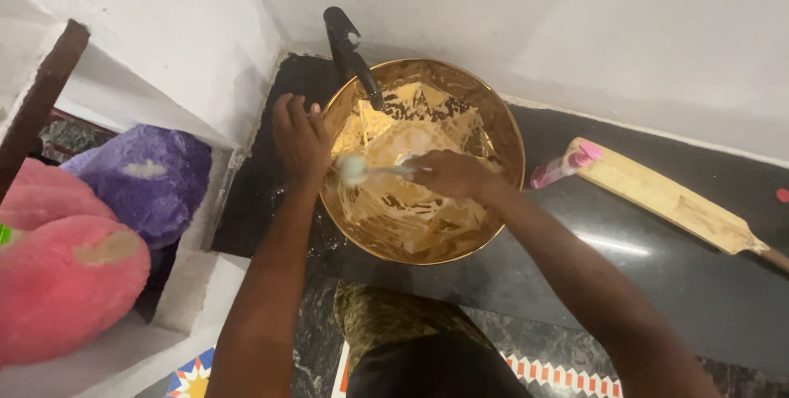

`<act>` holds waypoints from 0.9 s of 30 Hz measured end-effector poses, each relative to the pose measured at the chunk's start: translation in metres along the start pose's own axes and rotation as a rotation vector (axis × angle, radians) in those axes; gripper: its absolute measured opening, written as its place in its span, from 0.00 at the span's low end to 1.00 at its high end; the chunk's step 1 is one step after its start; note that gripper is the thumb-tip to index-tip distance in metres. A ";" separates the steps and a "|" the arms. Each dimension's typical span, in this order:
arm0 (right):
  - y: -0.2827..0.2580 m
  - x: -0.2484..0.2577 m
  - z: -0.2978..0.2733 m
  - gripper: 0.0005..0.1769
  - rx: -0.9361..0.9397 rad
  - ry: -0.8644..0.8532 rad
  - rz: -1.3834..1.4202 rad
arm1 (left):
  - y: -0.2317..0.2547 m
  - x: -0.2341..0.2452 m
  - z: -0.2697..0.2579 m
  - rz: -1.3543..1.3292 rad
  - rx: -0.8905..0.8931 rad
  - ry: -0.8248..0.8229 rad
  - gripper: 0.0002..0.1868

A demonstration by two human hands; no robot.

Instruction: The person cleans a gold-colored sink by hand using a brush and soap, scrubbing the interior surfaces and around the drain and faucet.

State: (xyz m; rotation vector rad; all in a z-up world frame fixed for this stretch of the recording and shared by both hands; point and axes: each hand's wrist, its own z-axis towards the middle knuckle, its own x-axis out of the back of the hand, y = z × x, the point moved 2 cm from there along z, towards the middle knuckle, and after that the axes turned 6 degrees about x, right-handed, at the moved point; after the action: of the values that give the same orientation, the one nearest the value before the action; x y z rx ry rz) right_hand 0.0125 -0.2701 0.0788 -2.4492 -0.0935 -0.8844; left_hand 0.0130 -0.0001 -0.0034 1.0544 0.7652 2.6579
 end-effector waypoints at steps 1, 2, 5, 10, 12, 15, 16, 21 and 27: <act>0.002 -0.008 -0.002 0.30 -0.071 0.079 -0.044 | 0.001 0.001 -0.001 0.003 -0.008 0.003 0.15; 0.010 -0.011 -0.003 0.30 -0.068 0.084 -0.047 | 0.002 0.000 0.002 0.002 -0.019 0.011 0.15; 0.050 -0.013 -0.011 0.30 0.169 0.084 -0.104 | 0.003 0.001 0.000 -0.004 0.012 -0.027 0.16; 0.093 0.004 -0.025 0.30 0.093 -0.144 -0.236 | 0.007 0.001 0.003 0.024 0.002 -0.025 0.16; 0.083 0.003 -0.018 0.29 0.141 -0.124 -0.216 | 0.007 0.001 0.004 0.040 -0.011 -0.010 0.16; 0.062 -0.012 0.002 0.29 -0.055 -0.159 0.135 | 0.007 0.000 0.004 0.042 0.012 -0.037 0.15; 0.054 -0.017 0.010 0.29 0.011 -0.082 0.225 | 0.007 0.001 0.004 0.023 0.020 -0.050 0.15; 0.023 -0.046 0.040 0.27 0.321 0.436 0.191 | 0.002 -0.001 0.004 -0.023 0.023 -0.061 0.13; 0.029 -0.072 -0.002 0.30 0.104 0.336 0.246 | 0.003 0.000 0.006 -0.018 -0.019 -0.023 0.12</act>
State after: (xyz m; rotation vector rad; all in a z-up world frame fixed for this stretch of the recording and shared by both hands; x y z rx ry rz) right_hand -0.0386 -0.2879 0.0227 -2.1276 0.2692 -1.1308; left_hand 0.0166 0.0000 0.0019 1.0659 0.7401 2.6281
